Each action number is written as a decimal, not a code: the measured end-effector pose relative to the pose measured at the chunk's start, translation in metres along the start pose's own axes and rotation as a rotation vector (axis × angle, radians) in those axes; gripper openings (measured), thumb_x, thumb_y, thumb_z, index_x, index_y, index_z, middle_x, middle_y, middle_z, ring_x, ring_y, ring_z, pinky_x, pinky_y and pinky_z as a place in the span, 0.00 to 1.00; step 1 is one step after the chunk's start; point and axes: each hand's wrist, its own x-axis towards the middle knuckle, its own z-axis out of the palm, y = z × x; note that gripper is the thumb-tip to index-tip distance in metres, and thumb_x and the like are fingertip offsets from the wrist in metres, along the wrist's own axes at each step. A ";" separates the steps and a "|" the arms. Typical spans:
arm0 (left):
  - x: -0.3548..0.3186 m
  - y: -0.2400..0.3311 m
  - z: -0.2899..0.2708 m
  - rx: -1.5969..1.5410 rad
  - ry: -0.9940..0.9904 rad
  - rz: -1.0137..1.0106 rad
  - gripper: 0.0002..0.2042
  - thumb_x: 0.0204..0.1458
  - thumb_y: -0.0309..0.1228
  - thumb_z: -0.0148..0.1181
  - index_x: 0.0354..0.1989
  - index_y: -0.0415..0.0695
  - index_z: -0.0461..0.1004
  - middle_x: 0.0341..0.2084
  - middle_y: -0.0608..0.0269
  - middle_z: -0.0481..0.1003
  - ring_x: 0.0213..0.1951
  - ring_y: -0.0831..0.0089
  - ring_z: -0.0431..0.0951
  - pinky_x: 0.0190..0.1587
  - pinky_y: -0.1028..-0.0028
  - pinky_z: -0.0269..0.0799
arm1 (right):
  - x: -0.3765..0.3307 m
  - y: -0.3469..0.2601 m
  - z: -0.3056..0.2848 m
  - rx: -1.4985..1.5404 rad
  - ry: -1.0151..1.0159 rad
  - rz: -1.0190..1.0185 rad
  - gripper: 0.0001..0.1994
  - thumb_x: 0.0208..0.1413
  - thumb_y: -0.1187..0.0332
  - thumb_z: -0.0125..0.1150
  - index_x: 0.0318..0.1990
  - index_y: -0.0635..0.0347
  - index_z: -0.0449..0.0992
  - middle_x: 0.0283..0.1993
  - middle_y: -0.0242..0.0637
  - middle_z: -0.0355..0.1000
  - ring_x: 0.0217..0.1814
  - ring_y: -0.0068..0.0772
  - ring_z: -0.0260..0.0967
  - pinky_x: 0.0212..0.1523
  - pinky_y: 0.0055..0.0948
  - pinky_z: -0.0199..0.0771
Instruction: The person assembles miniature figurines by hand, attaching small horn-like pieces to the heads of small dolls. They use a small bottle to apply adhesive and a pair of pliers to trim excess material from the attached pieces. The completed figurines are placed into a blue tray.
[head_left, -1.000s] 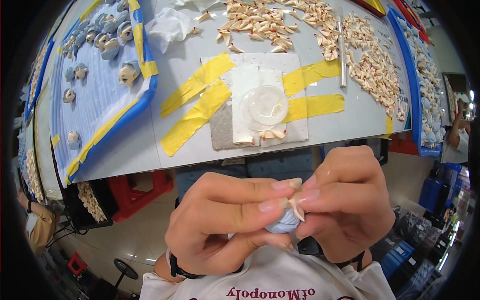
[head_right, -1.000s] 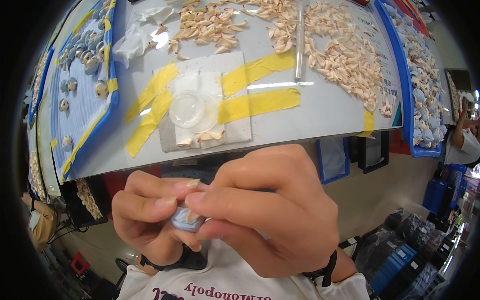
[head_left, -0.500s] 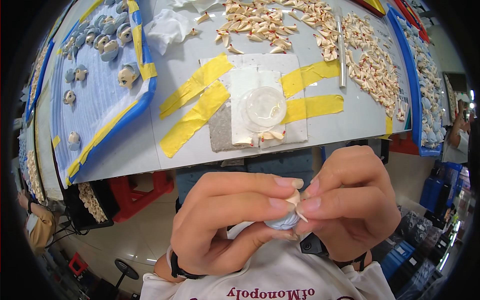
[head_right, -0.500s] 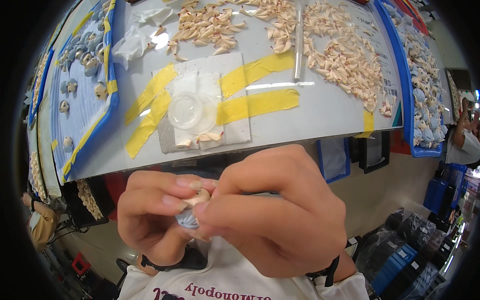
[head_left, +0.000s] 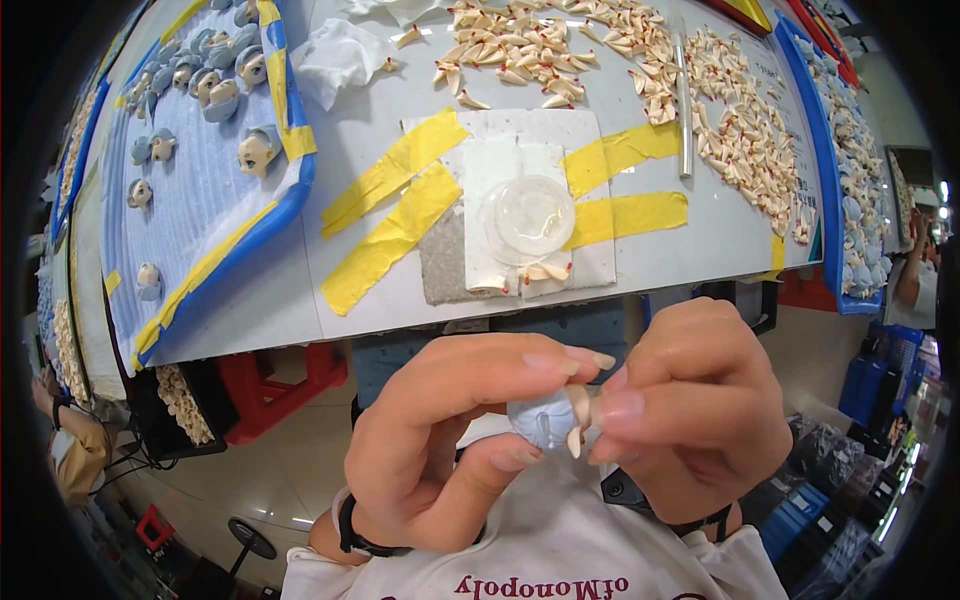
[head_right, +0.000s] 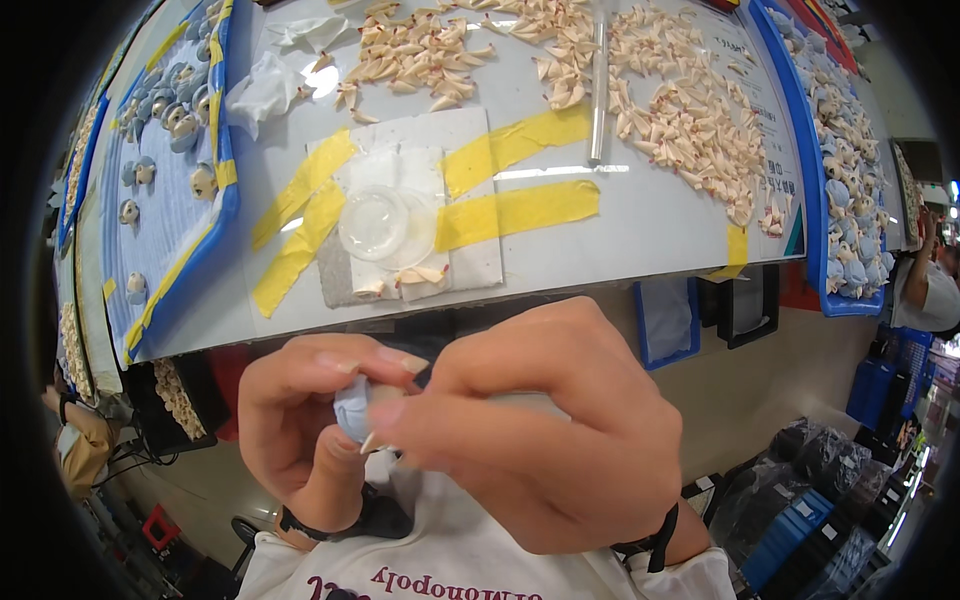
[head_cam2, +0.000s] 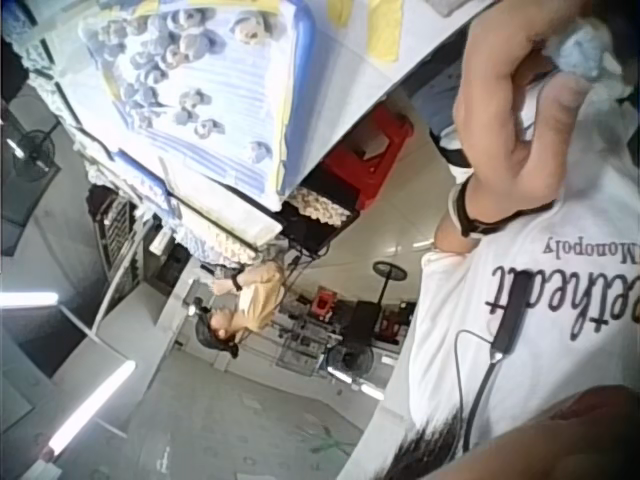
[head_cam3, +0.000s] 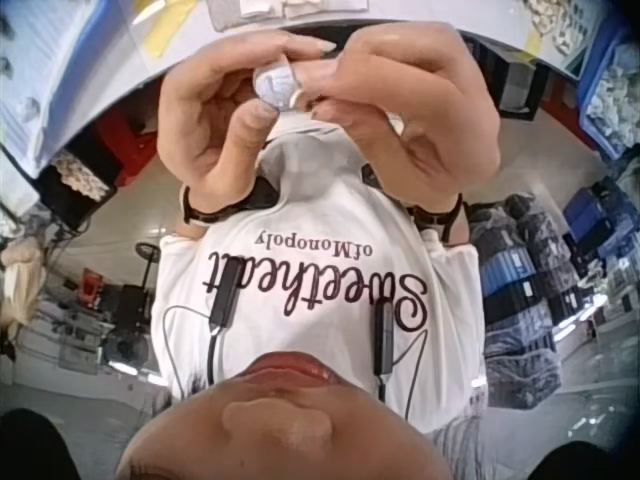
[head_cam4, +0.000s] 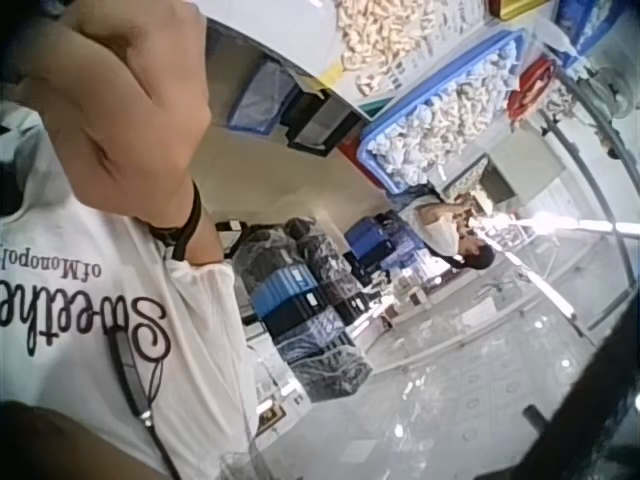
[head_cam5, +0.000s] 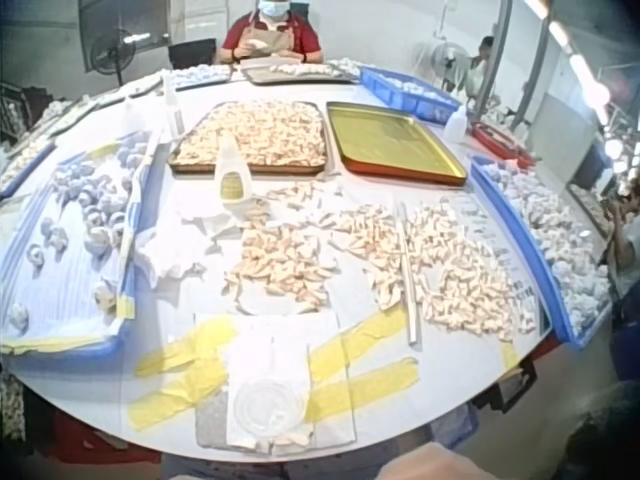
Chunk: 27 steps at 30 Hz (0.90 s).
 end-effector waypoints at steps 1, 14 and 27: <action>0.000 0.002 0.002 -0.032 0.022 -0.031 0.16 0.54 0.32 0.52 0.45 0.35 0.59 0.35 0.42 0.69 0.36 0.63 0.74 0.38 0.69 0.73 | 0.001 -0.001 0.000 -0.006 -0.010 -0.003 0.10 0.40 0.75 0.64 0.32 0.53 0.74 0.31 0.33 0.66 0.28 0.26 0.62 0.28 0.23 0.58; 0.002 -0.001 -0.007 0.016 -0.140 -0.008 0.17 0.54 0.36 0.53 0.42 0.33 0.65 0.34 0.45 0.68 0.33 0.65 0.75 0.37 0.73 0.71 | -0.003 0.003 0.000 0.036 0.003 -0.011 0.13 0.32 0.79 0.67 0.27 0.50 0.73 0.28 0.28 0.65 0.25 0.23 0.61 0.26 0.23 0.55; 0.004 -0.006 -0.009 0.194 -0.141 0.130 0.22 0.44 0.31 0.63 0.44 0.29 0.65 0.38 0.40 0.67 0.40 0.63 0.73 0.41 0.74 0.70 | -0.005 0.012 0.006 0.064 0.068 -0.039 0.11 0.38 0.75 0.68 0.28 0.54 0.70 0.27 0.33 0.66 0.27 0.24 0.61 0.28 0.22 0.57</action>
